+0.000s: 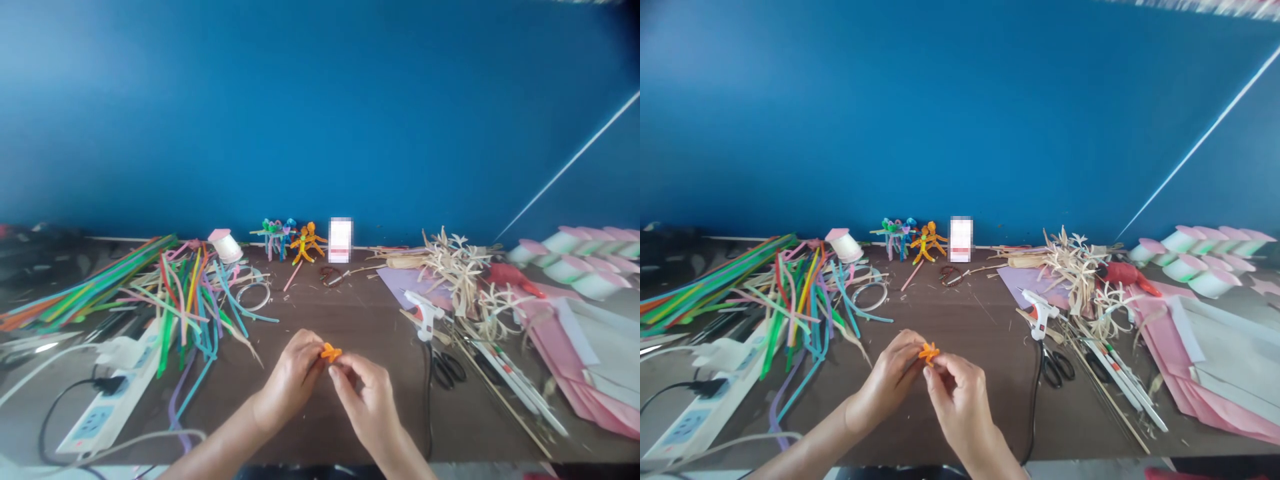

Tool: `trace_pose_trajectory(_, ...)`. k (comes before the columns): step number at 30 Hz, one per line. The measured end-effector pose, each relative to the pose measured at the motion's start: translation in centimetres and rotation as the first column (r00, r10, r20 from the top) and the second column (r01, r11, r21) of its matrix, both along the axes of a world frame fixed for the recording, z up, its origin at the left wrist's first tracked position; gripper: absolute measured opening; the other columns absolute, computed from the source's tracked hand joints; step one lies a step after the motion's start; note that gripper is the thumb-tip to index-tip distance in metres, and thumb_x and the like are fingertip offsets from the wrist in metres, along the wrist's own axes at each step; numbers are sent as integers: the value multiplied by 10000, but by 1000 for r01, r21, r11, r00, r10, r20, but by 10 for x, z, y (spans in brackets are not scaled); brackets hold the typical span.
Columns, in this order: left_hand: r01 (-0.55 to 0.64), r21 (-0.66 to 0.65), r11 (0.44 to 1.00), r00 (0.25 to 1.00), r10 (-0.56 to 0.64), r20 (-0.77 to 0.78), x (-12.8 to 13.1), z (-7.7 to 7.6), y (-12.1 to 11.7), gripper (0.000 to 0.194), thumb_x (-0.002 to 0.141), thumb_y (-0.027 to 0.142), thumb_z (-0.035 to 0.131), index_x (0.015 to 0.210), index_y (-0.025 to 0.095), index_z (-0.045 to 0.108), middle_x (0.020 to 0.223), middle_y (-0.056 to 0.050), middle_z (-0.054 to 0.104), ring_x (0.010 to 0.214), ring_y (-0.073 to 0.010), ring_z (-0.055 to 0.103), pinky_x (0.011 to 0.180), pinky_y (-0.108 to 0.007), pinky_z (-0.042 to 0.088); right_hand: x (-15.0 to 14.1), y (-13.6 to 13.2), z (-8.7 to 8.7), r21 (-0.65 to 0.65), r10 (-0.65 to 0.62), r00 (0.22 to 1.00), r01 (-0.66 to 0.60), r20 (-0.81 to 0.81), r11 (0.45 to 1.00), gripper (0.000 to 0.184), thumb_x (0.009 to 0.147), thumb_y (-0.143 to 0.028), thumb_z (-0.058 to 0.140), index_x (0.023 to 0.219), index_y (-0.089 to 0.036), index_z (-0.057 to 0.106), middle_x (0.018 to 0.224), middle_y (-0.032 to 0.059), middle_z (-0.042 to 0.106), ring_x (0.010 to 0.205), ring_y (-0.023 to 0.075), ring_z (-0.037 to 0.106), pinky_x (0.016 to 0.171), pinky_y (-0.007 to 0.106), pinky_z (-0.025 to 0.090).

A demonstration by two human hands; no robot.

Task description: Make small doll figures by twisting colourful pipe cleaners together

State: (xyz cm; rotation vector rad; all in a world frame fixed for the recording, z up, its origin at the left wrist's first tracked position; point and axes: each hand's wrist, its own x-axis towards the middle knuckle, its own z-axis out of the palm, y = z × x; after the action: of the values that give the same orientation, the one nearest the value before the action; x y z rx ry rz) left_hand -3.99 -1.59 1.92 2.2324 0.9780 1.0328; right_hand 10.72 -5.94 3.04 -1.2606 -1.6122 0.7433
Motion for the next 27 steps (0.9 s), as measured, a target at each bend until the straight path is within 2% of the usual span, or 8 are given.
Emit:
trace_pose_trajectory(5, 29, 14, 999, 1000, -29, -2, 0, -1, -1, 171, 839, 119, 420, 839, 136, 591, 783, -77, 577, 759, -164, 495, 674, -270, 409, -3, 0, -3, -13, -2, 1000, 2, -21, 1000, 141, 822, -205, 479, 746, -168, 592, 635, 12, 598, 547, 119, 529, 539, 211, 409)
trace_pose_trajectory(8, 63, -27, 998, 998, -63, -8, -1, 1, -1, 184, 852, 141, 403, 825, 130, 585, 789, -77, 568, 765, -161, 485, 684, -270, 401, -2, 1, -4, -25, 22, 999, -23, -25, 999, 146, 828, -204, 466, 719, -168, 557, 611, -1, 564, 529, 106, 503, 521, 200, 391)
trace_pose_trajectory(11, 106, -142, 984, 994, -108, -6, -3, 6, 0, 203, 862, 192, 409, 774, 135, 582, 773, -61, 557, 754, -150, 483, 683, -257, 389, 0, 2, -3, -33, 60, 998, -61, -30, 998, 142, 839, -207, 450, 719, -173, 518, 618, -5, 540, 539, 102, 491, 525, 197, 383)
trace_pose_trajectory(15, 161, -335, 928, 986, -169, 6, -5, 14, 4, 260, 846, 282, 456, 666, 135, 572, 697, -27, 528, 706, -134, 482, 652, -230, 373, 3, 1, -4, -89, 119, 992, -123, -53, 988, 117, 860, -211, 419, 781, -179, 499, 640, -3, 538, 524, 96, 482, 502, 194, 372)
trace_pose_trajectory(18, 162, -408, 898, 986, -163, 33, -5, 16, 4, 290, 837, 317, 469, 645, 128, 574, 676, -18, 515, 694, -129, 483, 641, -220, 363, 4, 0, -5, -139, 135, 987, -146, -83, 980, 116, 873, -222, 401, 811, -180, 490, 645, -3, 537, 481, 84, 459, 460, 188, 356)
trace_pose_trajectory(27, 108, -391, 914, 994, -99, 45, -4, 9, 5, 212, 816, 271, 509, 723, 130, 637, 732, -33, 546, 727, -138, 509, 667, -223, 371, 1, 3, -9, -100, 94, 989, -105, -110, 989, 96, 837, -230, 476, 760, -174, 486, 665, 0, 517, 566, 103, 496, 541, 209, 407)
